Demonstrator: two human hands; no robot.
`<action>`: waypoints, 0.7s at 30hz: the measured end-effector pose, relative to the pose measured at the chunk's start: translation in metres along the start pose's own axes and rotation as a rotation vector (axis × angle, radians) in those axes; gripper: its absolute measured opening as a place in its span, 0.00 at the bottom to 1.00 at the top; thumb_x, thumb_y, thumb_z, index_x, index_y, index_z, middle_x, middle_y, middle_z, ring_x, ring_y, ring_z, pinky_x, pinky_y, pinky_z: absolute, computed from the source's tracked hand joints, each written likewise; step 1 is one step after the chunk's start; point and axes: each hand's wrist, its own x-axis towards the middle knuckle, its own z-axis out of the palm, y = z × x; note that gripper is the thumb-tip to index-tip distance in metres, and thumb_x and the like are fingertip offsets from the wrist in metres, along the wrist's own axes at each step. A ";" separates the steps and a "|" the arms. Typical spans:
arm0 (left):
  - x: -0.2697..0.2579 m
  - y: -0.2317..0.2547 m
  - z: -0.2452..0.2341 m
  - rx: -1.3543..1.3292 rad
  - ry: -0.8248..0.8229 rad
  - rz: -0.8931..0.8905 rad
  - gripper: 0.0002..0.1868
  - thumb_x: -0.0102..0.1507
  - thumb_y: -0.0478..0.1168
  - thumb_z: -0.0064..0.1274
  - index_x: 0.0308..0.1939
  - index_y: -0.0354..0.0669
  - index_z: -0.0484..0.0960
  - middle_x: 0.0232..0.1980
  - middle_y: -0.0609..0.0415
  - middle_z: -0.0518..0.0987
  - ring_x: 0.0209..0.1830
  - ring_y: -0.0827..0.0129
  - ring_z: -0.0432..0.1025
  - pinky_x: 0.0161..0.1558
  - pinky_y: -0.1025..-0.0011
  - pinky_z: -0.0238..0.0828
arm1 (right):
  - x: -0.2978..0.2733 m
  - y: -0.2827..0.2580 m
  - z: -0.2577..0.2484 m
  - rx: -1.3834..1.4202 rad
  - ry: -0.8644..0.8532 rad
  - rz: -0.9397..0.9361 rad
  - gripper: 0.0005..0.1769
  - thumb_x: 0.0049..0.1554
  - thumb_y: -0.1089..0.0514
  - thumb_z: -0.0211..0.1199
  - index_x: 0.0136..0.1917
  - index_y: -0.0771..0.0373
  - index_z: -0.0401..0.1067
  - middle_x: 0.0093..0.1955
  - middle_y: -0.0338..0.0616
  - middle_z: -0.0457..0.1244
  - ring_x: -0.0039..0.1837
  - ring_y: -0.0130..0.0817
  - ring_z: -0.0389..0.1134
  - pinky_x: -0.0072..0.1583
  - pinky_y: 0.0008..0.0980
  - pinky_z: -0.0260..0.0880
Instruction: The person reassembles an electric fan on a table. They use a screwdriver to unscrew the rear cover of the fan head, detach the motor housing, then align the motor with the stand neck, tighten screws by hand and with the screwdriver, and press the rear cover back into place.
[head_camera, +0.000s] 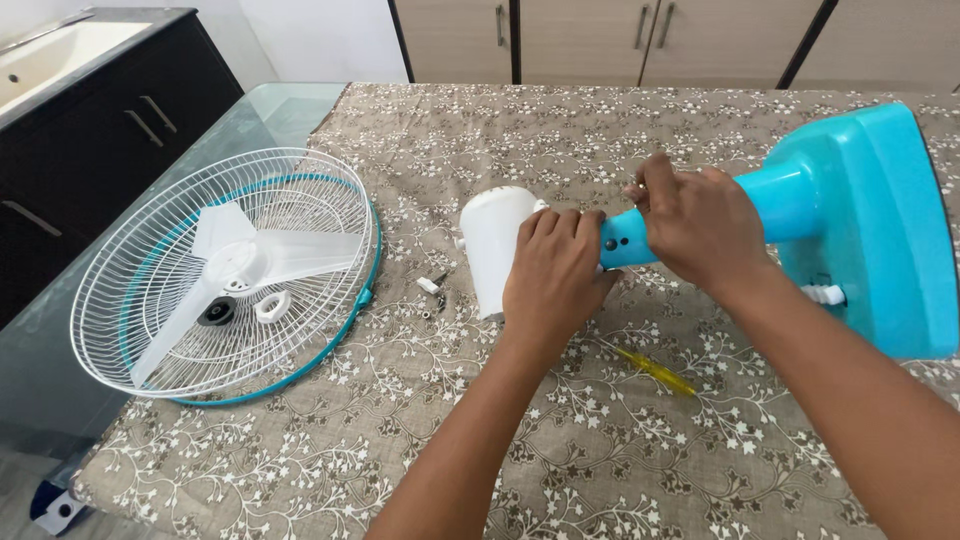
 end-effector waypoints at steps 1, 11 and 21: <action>-0.002 0.001 -0.002 -0.005 0.012 0.003 0.36 0.47 0.47 0.71 0.55 0.35 0.77 0.46 0.47 0.78 0.52 0.56 0.72 0.63 0.57 0.62 | 0.000 -0.002 0.000 -0.007 0.014 -0.005 0.12 0.65 0.56 0.60 0.53 0.66 0.63 0.34 0.48 0.68 0.37 0.49 0.70 0.42 0.47 0.66; -0.009 0.014 -0.007 0.030 0.000 -0.050 0.31 0.50 0.47 0.69 0.52 0.36 0.77 0.46 0.48 0.77 0.51 0.56 0.71 0.63 0.57 0.61 | -0.002 -0.013 -0.010 -0.042 0.024 -0.003 0.12 0.66 0.54 0.62 0.51 0.64 0.64 0.33 0.46 0.67 0.38 0.48 0.69 0.45 0.47 0.64; -0.013 0.014 -0.001 0.035 0.043 -0.045 0.26 0.54 0.48 0.67 0.50 0.37 0.79 0.46 0.51 0.76 0.50 0.60 0.71 0.62 0.60 0.62 | -0.005 -0.007 -0.004 0.023 0.084 -0.044 0.13 0.66 0.55 0.64 0.49 0.64 0.65 0.35 0.47 0.65 0.41 0.48 0.69 0.46 0.46 0.63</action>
